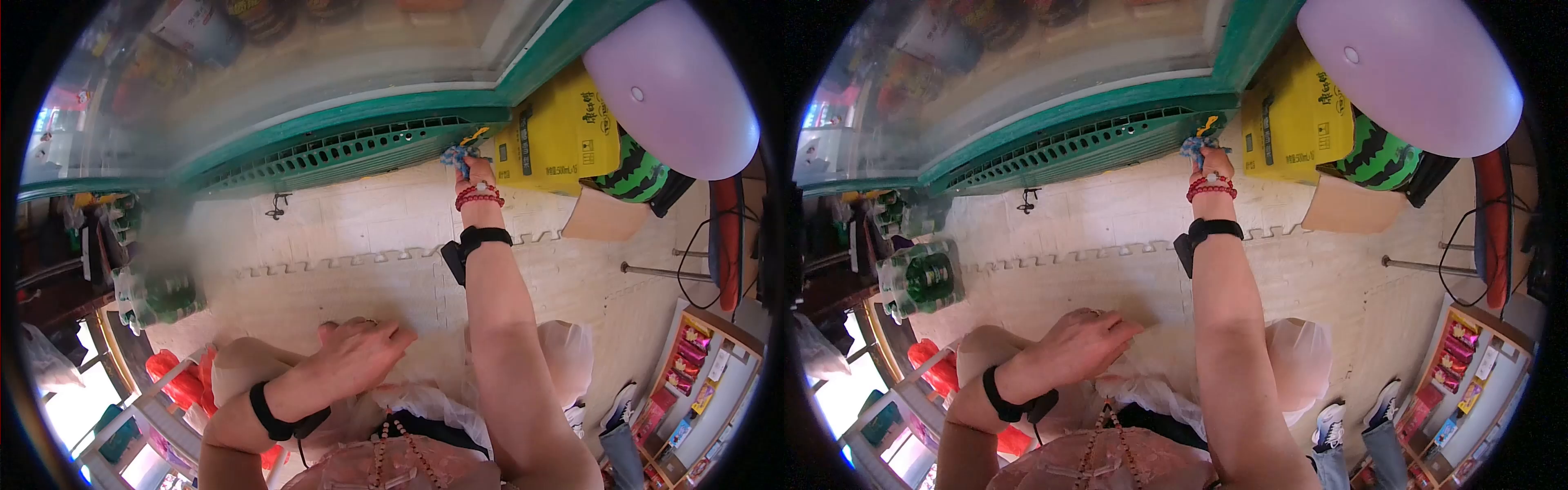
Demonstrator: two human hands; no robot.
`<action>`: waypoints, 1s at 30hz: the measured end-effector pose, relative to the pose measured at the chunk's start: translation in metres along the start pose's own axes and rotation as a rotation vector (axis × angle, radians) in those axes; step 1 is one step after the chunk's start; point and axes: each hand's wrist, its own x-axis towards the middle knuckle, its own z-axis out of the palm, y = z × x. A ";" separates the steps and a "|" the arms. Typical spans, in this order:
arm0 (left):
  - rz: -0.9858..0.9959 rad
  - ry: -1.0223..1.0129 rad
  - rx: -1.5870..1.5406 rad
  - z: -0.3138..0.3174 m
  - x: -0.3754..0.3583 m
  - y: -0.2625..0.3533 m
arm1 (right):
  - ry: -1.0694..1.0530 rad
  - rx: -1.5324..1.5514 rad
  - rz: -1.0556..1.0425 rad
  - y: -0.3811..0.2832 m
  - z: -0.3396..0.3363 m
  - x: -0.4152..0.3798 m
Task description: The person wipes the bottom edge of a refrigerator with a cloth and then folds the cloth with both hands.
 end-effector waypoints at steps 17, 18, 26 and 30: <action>-0.045 0.042 -0.038 0.005 -0.004 -0.004 | 0.344 0.136 0.003 -0.021 0.136 -0.151; -0.052 0.031 -0.042 0.002 -0.004 -0.002 | 0.364 0.112 0.010 -0.023 0.138 -0.152; -0.031 -0.043 -0.014 0.000 0.000 0.001 | 0.283 -0.094 0.048 -0.034 0.140 -0.145; -0.025 0.002 -0.010 0.005 0.003 0.001 | 0.260 0.038 -0.006 -0.032 0.138 -0.148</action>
